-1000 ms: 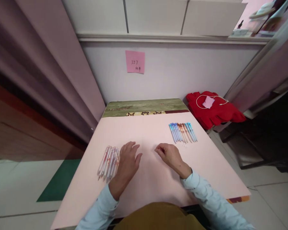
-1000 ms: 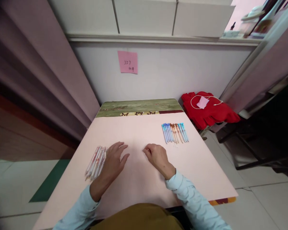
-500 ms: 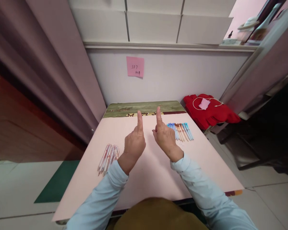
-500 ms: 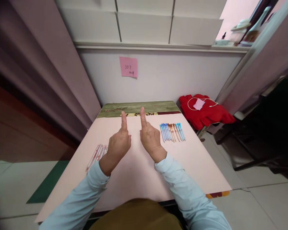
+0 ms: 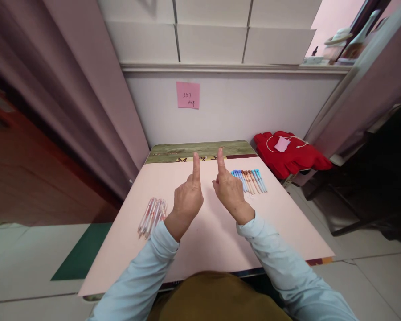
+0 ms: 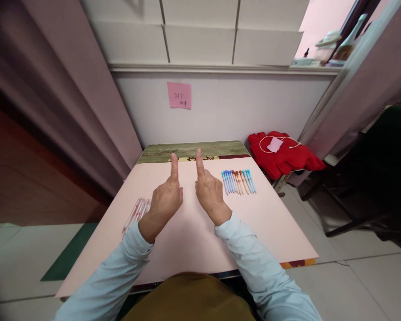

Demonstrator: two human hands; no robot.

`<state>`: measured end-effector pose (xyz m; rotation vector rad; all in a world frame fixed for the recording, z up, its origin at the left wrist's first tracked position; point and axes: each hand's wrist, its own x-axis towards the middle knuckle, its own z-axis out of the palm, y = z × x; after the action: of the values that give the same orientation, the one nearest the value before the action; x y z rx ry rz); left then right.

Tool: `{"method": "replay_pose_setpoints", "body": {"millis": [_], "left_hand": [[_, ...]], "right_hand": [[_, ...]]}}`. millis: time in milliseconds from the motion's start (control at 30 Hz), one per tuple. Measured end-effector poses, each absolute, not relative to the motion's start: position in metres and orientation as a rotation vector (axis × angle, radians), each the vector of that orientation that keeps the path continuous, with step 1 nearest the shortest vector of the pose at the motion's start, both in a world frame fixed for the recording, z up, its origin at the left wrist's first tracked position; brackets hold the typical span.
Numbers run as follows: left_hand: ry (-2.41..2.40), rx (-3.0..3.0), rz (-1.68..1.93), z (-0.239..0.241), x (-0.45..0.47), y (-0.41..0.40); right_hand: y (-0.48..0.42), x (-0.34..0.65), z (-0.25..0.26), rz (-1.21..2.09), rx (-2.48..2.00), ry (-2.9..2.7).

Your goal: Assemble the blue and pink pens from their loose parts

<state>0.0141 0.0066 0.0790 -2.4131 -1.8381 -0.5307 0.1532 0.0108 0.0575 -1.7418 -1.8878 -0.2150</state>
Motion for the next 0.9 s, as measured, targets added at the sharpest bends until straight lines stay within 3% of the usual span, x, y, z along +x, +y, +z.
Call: {"method": "replay_pose_setpoints", "body": {"millis": [567, 900], "left_hand": [[-1.832, -2.437, -0.561, 0.060, 0.014, -0.005], [-1.999, -2.750, -0.252, -0.048, -0.004, -0.022]], "right_hand": [[-0.004, 0.156, 0.043, -0.120, -1.741, -1.913], [-0.007, 0.166, -0.068, 0.262, -1.919, -2.038]]}}
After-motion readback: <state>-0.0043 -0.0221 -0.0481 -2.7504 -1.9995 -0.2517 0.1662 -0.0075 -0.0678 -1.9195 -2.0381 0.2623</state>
